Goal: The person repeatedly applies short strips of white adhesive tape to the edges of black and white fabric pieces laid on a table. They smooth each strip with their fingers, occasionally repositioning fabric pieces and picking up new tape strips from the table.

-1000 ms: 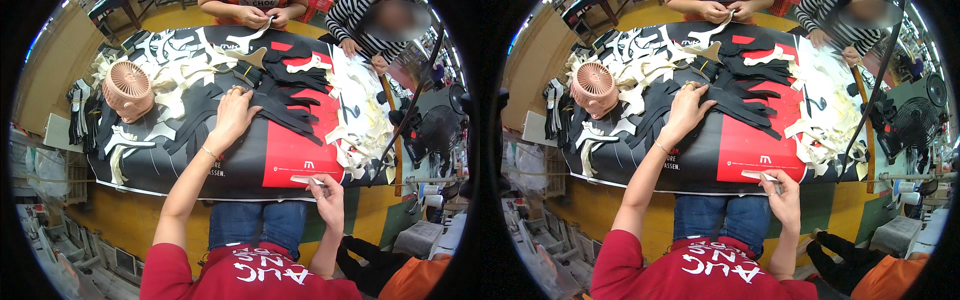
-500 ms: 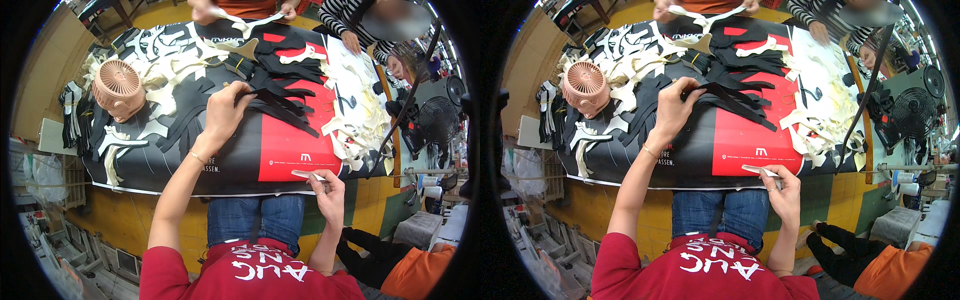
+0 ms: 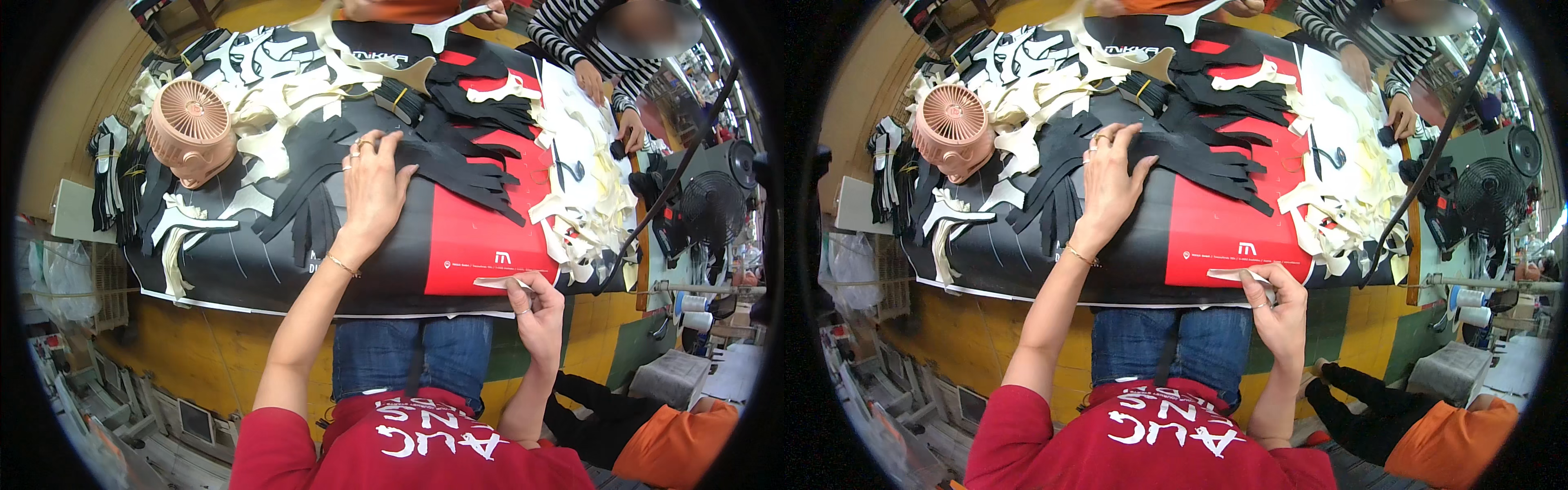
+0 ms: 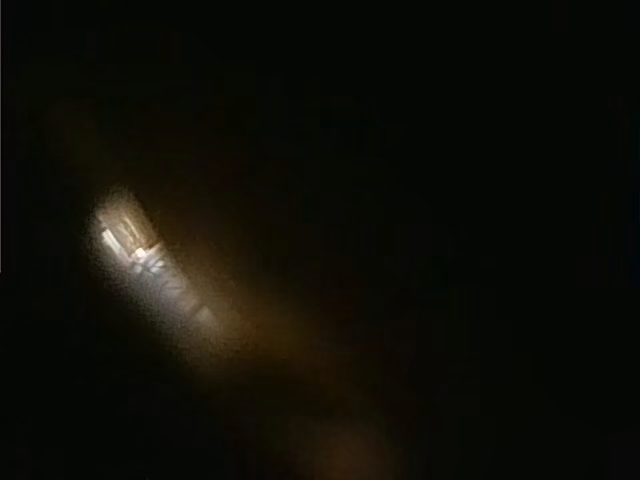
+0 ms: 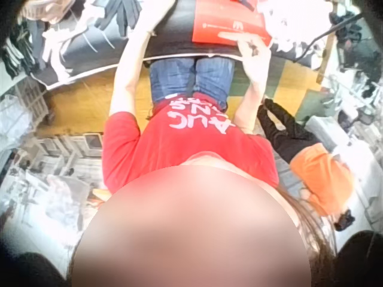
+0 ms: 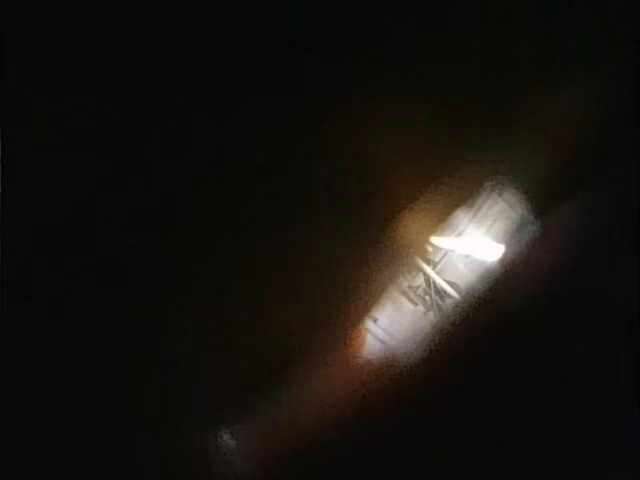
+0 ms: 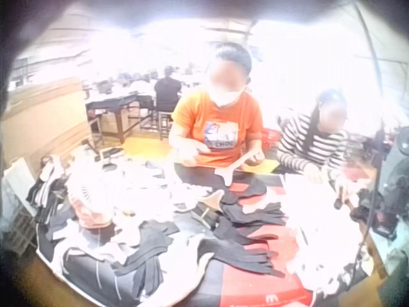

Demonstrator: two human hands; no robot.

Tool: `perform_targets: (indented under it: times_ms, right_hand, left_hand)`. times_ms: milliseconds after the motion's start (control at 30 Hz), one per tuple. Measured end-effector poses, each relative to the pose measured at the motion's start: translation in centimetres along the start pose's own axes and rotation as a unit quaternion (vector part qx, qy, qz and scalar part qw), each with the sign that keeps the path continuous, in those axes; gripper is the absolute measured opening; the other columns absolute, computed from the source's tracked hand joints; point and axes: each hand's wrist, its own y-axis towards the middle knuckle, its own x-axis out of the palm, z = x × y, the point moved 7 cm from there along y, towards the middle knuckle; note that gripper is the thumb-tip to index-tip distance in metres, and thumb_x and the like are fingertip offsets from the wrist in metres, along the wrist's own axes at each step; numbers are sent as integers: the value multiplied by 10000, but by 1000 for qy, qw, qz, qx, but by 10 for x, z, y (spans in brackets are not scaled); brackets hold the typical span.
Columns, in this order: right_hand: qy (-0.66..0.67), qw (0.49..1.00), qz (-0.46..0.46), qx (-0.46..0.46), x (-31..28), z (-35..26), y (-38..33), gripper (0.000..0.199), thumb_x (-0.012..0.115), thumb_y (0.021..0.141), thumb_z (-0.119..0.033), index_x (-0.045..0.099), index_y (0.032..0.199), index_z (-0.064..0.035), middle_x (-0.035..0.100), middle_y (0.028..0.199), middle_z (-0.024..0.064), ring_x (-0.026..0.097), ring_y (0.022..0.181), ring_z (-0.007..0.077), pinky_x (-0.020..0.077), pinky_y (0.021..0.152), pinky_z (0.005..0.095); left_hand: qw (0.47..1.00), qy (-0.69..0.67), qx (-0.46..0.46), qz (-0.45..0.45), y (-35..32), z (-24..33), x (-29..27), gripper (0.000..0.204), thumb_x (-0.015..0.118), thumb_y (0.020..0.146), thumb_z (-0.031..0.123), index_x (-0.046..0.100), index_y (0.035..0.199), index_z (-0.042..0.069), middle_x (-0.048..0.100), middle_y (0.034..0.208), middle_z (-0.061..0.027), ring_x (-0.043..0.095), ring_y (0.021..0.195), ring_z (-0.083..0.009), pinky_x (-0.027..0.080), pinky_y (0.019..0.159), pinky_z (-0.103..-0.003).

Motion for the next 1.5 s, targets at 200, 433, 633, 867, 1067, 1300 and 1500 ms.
perform_targets:
  times_ms: [200,433,633,867,1067,1300,1500]
  right_hand:
    - [-14,1000,-7,-9,4,1,0,136,703,938,-92,689,967,41,588,784,-20,464,692,37,362,609,215]
    - [-15,1000,3,-11,2,4,-1,138,708,936,-96,690,968,36,579,751,-35,447,663,29,355,586,213]
    - [-23,1000,12,1,-3,5,-5,140,710,934,-97,687,968,37,587,756,-28,454,666,31,357,587,210]
    - [-44,999,5,-17,-5,4,-6,133,708,927,-77,682,981,42,598,764,-16,476,680,37,379,605,212]
    - [69,997,-39,7,-14,-2,-10,118,695,926,-62,682,981,43,648,902,40,544,724,64,423,643,218]
    - [108,990,-81,-37,-20,-35,-6,76,679,900,4,686,959,51,650,943,98,579,729,96,451,633,226]
    - [-81,987,-141,-9,25,-33,37,150,720,901,-89,703,1001,22,673,804,45,567,711,64,445,607,248]
  left_hand:
    - [995,79,30,-50,-6,-7,14,399,781,813,215,703,1171,56,619,1173,-117,565,1124,-297,408,965,-424]
    - [977,189,95,5,-10,5,16,431,791,779,231,705,1181,101,644,1169,-68,577,1108,-251,352,992,-408]
    - [973,206,103,12,-9,7,12,466,807,756,240,690,1195,133,613,1283,-38,564,1143,-216,328,996,-395]
    - [981,94,167,10,-3,25,-6,202,796,794,179,721,958,89,705,1078,-65,657,951,-216,430,898,-378]
    - [951,-287,15,-115,-13,59,-39,111,743,865,74,679,912,-3,715,784,-93,694,678,-207,519,627,-311]
    - [954,-245,6,-173,-41,64,2,155,727,877,95,676,993,6,711,998,-140,687,885,-269,514,761,-351]
    - [994,29,87,-64,-85,37,-13,277,744,857,182,685,1105,74,636,1256,-106,608,1134,-294,409,990,-436]
